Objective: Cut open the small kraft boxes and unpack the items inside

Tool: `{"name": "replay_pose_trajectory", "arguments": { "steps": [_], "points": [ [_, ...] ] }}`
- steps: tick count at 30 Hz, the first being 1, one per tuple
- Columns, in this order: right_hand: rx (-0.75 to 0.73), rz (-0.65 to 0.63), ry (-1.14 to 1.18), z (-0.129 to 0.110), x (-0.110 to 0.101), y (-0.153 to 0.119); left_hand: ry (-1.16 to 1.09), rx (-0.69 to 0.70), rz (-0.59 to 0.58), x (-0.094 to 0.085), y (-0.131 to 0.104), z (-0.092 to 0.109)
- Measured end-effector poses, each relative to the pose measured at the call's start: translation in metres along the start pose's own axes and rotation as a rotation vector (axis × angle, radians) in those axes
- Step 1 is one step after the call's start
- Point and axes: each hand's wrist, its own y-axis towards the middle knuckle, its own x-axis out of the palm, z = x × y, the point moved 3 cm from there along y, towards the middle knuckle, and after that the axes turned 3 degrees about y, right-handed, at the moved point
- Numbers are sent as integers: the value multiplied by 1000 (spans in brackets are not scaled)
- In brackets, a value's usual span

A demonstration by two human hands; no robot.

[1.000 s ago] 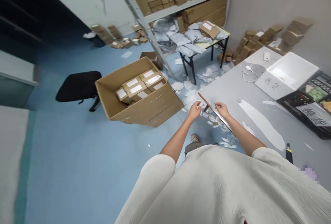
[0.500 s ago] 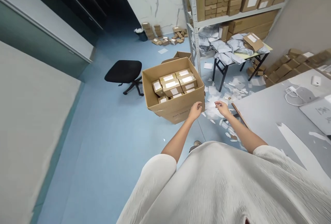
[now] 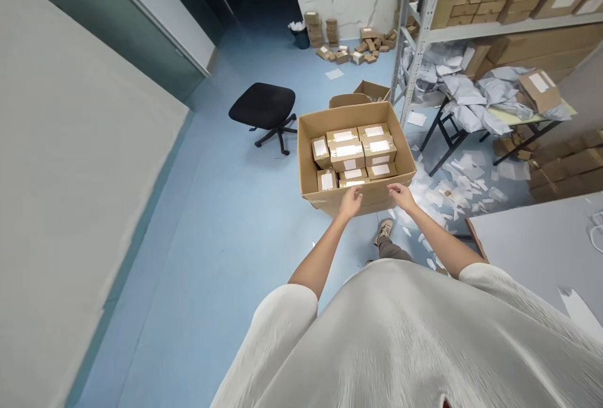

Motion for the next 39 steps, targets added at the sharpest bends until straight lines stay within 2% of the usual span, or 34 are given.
{"name": "replay_pose_trajectory", "arguments": {
  "steps": [7,10,14,17,23,30,34,39],
  "points": [
    [3,-109,-32,-12,49,98,-24,-114,115,-36,70,-34],
    [59,-162,-40,-12,67,143,-32,-173,145,-47,102,-47],
    [130,-221,-72,-4,84,194,-43,-254,178,-53,135,-66],
    [166,-236,-95,8,94,221,-56,-331,196,-50,148,-83],
    [184,-250,-143,30,110,256,-45,-437,169,-44,162,-115],
    [200,-264,-203,54,124,284,-25,-507,138,-54,191,-150],
    [179,-250,-236,69,133,293,58,-453,87,-55,218,-169],
    [150,-252,-282,82,149,299,92,-414,26,-45,255,-194]
  ]
}}
